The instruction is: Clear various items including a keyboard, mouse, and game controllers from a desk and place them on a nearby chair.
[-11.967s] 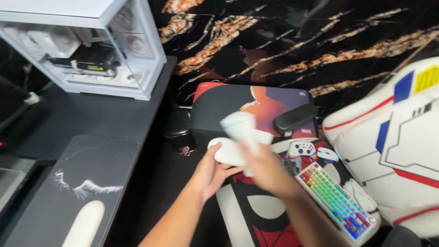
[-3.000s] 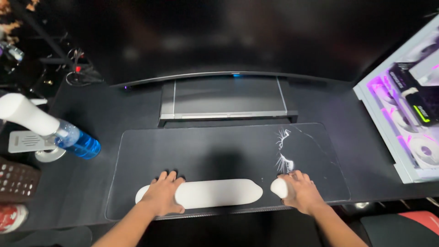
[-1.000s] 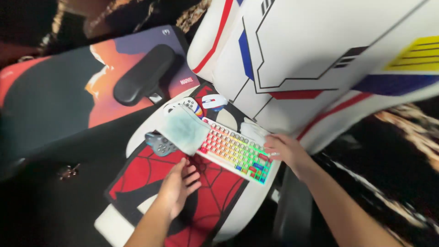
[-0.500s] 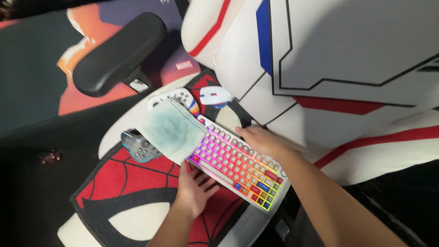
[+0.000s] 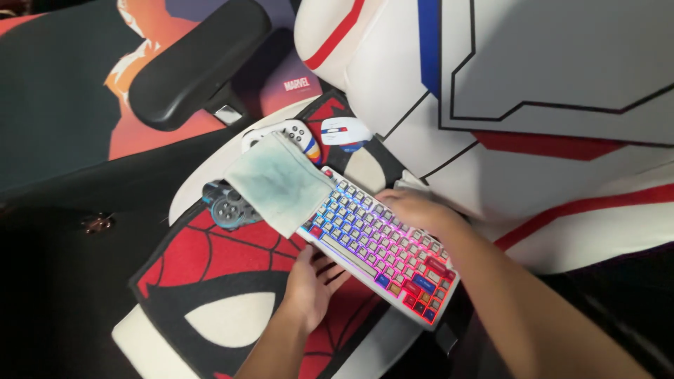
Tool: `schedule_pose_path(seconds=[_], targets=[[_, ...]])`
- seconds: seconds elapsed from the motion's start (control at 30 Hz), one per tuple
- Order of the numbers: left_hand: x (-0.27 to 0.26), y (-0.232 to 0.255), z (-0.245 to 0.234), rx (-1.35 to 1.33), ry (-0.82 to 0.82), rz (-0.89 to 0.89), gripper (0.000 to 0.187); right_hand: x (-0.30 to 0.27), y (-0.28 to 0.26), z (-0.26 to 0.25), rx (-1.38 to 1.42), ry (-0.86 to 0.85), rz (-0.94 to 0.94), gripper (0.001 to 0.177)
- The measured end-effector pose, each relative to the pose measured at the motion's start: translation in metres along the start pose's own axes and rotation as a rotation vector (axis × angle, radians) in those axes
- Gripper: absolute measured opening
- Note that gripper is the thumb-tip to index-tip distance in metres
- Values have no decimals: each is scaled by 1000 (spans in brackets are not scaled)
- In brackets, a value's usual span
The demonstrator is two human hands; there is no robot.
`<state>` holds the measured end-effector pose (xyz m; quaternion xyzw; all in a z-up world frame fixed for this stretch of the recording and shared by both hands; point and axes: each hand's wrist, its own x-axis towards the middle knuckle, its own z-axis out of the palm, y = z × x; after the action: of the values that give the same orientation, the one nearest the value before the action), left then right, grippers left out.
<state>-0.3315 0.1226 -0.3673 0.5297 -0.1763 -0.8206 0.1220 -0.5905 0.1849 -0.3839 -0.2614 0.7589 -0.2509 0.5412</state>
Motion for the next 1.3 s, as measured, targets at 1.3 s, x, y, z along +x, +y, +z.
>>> schedule_pose_path(seconds=[1.3], targets=[[-429,258,-196,386,39,803,22,-264,-311,247,831,-354,-403,50]])
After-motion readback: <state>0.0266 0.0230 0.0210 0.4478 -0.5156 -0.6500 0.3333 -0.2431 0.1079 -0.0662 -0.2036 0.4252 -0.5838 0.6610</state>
